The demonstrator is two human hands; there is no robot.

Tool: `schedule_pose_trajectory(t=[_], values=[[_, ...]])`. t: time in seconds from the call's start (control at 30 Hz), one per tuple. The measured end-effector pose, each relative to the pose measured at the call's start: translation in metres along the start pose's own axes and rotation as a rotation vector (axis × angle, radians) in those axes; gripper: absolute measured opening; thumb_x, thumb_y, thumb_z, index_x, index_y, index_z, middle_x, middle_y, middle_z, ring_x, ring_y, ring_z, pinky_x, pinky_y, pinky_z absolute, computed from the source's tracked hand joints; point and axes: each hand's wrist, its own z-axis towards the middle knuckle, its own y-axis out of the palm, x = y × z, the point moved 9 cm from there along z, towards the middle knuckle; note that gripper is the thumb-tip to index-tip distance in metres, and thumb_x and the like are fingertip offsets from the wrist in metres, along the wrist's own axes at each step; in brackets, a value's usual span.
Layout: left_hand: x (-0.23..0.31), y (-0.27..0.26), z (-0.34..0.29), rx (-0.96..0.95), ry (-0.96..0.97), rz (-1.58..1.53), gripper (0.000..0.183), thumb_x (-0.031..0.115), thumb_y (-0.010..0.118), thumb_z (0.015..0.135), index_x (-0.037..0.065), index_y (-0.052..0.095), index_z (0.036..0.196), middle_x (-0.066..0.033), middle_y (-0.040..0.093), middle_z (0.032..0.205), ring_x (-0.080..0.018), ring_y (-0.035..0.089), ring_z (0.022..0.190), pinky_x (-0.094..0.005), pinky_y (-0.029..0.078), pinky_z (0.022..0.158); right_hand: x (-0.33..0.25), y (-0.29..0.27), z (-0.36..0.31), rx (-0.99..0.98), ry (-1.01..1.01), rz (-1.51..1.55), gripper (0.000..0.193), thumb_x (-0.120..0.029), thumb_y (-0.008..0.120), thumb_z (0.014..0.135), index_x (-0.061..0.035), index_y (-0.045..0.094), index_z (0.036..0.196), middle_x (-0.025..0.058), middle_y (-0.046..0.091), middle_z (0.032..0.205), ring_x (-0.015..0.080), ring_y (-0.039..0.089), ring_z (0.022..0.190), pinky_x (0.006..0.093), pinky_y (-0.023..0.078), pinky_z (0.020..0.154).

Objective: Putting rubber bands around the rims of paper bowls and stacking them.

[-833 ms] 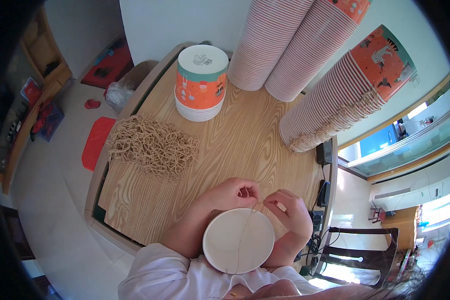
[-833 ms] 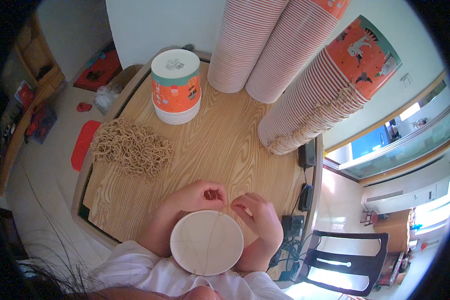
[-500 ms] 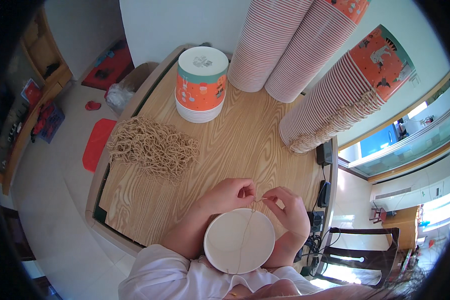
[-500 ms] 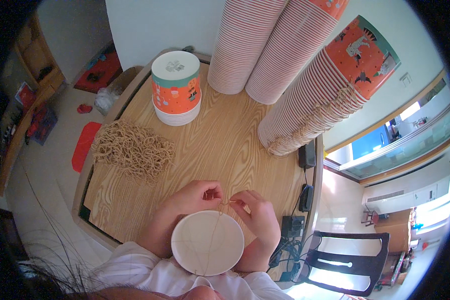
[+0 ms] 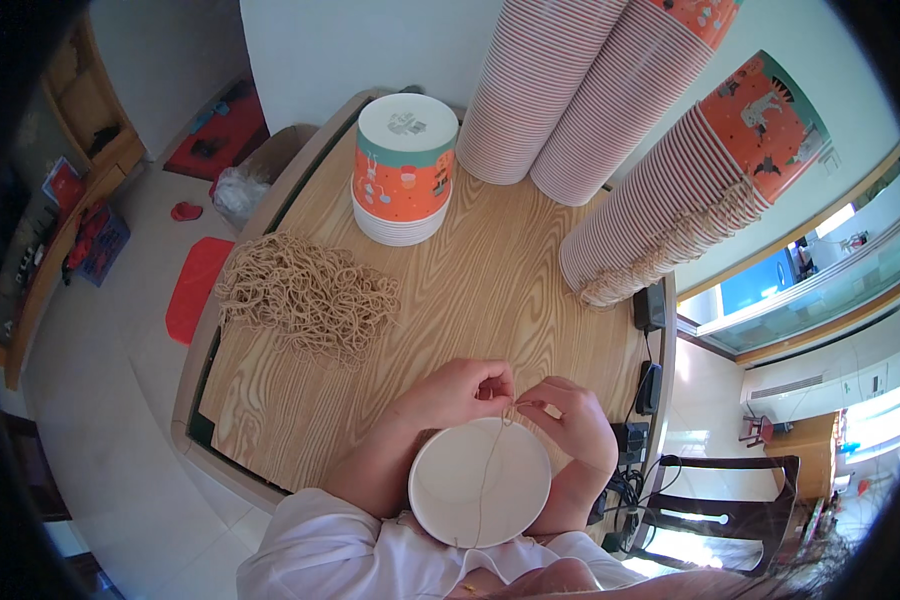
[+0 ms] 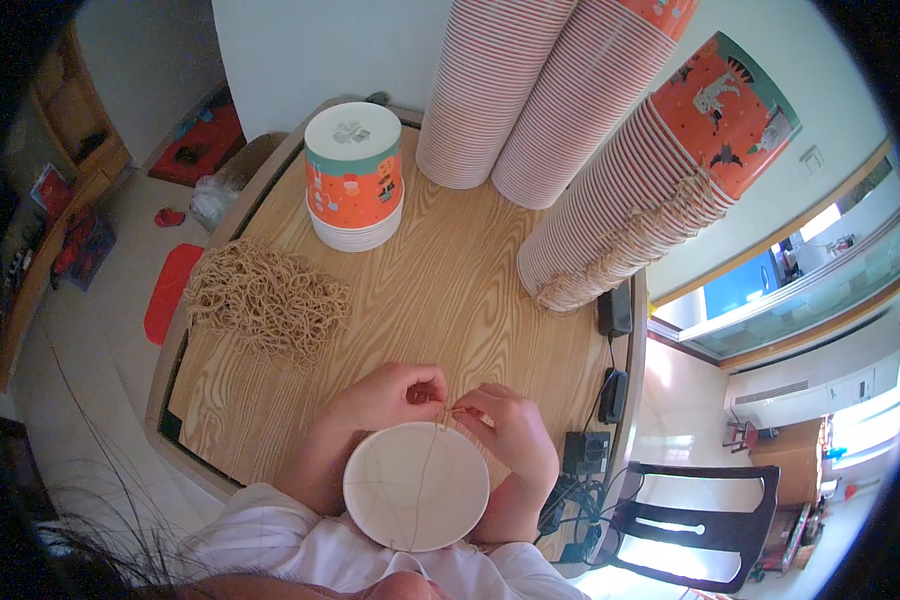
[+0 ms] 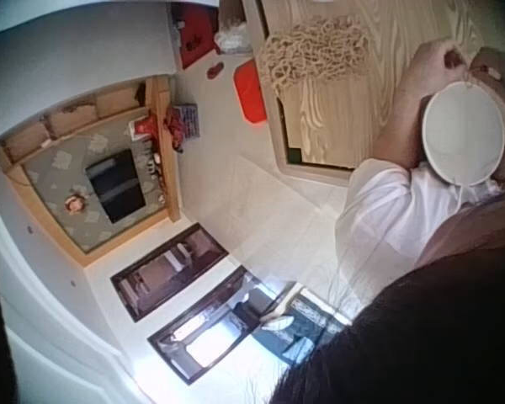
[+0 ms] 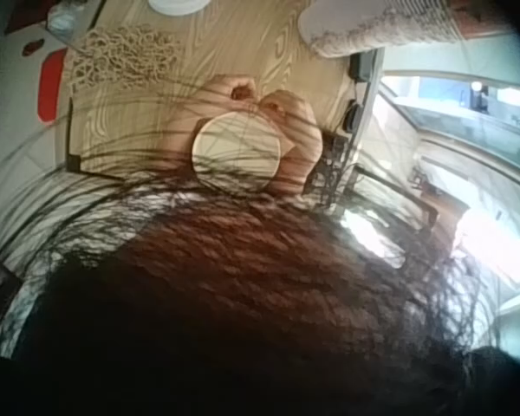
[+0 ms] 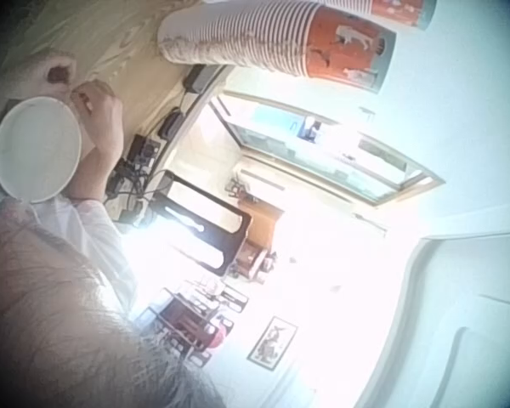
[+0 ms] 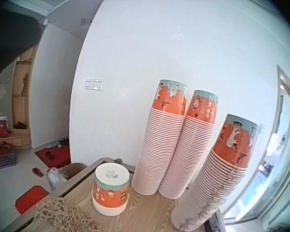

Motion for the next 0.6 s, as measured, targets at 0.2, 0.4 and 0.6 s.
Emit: schedule_pose_trajectory(t=[0.2, 0.4, 0.6], values=[[0.008, -0.002, 0.0, -0.001, 0.005, 0.045, 0.013, 0.011, 0.066, 0.081, 0.002, 0.059, 0.087, -0.0079, 0.064, 0.074, -0.0172, 0.061, 0.067, -0.0312, 0.049, 0.063, -0.002, -0.005, -0.002, 0.033, 0.041, 0.126, 0.019, -0.006, 0.07, 0.076, -0.0014, 0.067, 0.095, 0.0107, 0.066, 0.085, 0.0228, 0.064, 0.073, 0.0302, 0.05, 0.059], [0.003, 0.0, -0.001, -0.002, -0.003, 0.035, 0.015, 0.012, 0.068, 0.081, 0.002, 0.059, 0.087, -0.0073, 0.063, 0.073, -0.0169, 0.06, 0.066, -0.0315, 0.048, 0.061, -0.002, -0.002, 0.001, 0.035, 0.043, 0.12, 0.018, -0.006, 0.071, 0.075, -0.0021, 0.068, 0.092, 0.0103, 0.066, 0.082, 0.0229, 0.065, 0.072, 0.0295, 0.051, 0.058], [0.009, 0.014, 0.003, -0.133, 0.078, -0.046, 0.015, 0.014, 0.068, 0.082, 0.002, 0.06, 0.087, -0.0033, 0.06, 0.073, -0.0116, 0.054, 0.065, -0.0283, 0.045, 0.061, -0.001, 0.0, 0.001, 0.016, 0.012, 0.049, 0.013, -0.011, 0.069, 0.076, -0.004, 0.067, 0.087, 0.0118, 0.063, 0.078, 0.0288, 0.061, 0.07, 0.0357, 0.049, 0.063]])
